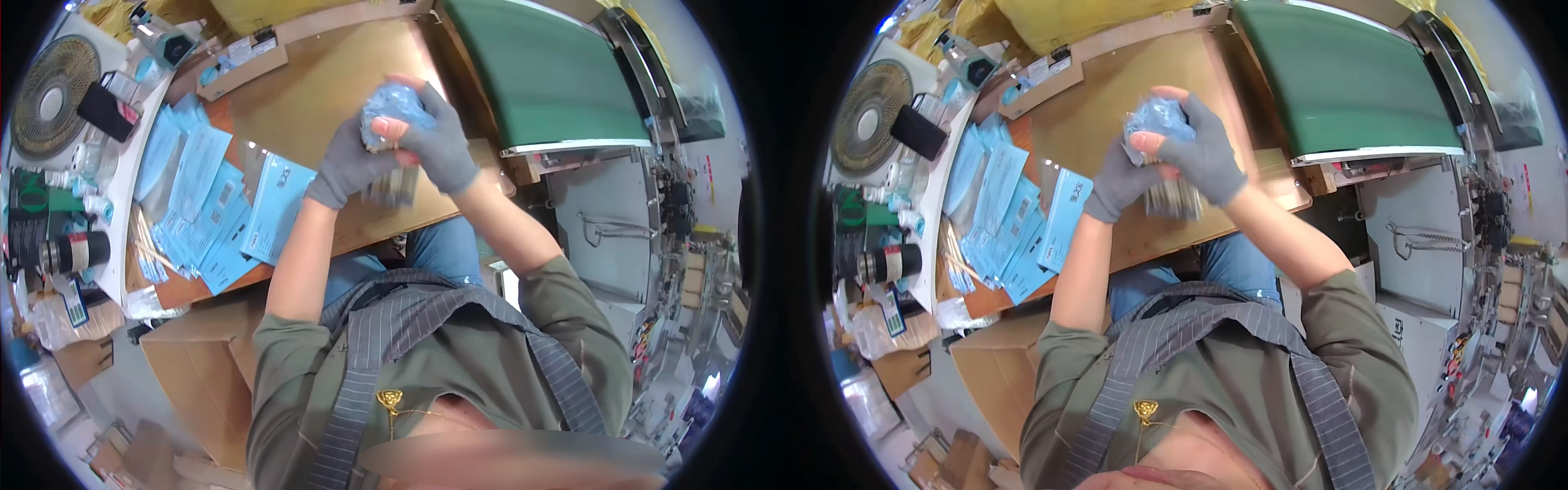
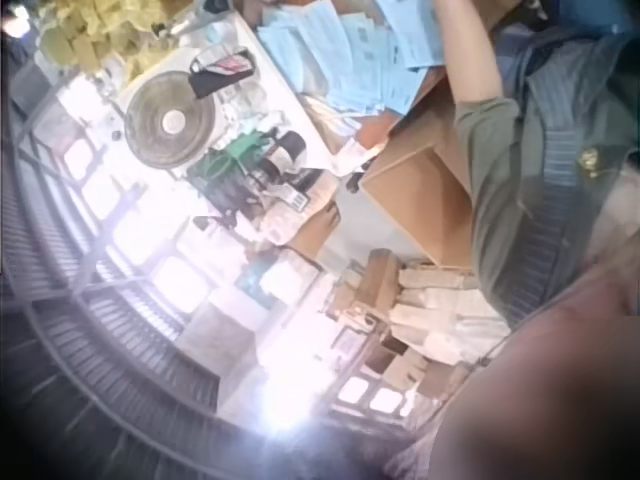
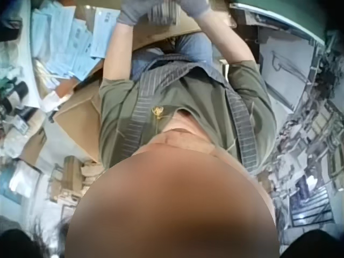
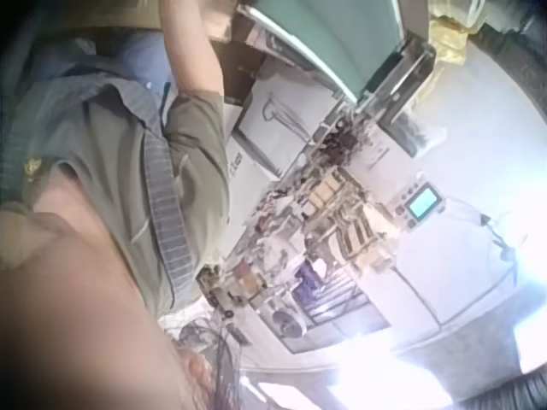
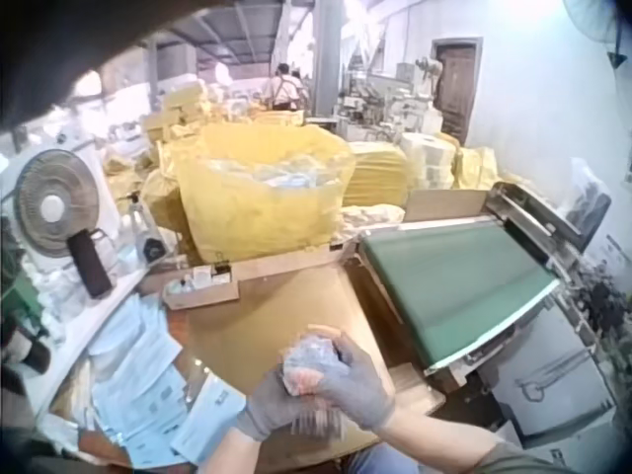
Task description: Gathering bundles of wooden sticks from a conveyor belt, inserting them into plastic sleeves, and placing them into a cardboard box.
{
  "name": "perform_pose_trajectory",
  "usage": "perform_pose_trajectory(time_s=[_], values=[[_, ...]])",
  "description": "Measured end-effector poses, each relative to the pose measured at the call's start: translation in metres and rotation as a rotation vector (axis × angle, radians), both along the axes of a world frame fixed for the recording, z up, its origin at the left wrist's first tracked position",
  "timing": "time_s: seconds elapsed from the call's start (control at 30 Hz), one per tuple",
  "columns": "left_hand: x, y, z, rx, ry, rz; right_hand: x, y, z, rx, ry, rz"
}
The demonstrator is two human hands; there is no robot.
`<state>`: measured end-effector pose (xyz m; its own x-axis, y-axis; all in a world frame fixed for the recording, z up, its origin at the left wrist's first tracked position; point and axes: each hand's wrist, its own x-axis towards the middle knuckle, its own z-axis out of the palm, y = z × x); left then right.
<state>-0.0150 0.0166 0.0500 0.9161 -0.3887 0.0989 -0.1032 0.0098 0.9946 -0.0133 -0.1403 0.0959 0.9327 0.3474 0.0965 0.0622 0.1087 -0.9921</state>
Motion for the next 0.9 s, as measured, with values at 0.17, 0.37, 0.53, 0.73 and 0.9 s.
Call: perform_pose_trajectory(time_s=[0.17,0.37,0.53,0.73,0.9], values=[[-0.085,-0.018,0.006,-0.578,0.432,-0.177,-0.037,-0.009,0.028,0.087,0.025,0.369],[-0.135,-0.006,-0.047,0.082,0.124,0.189,-0.059,-0.029,-0.051,0.389,0.451,0.459],[-0.171,0.075,-0.094,1.675,-0.395,0.579,-0.068,-0.033,-0.053,0.467,0.501,0.396],[-0.177,0.105,-0.088,1.431,-0.148,0.410,-0.074,-0.024,-0.053,0.437,0.484,0.399],[-0.158,0.097,-0.082,1.459,-0.150,0.541,-0.075,-0.004,-0.045,0.386,0.501,0.470]])
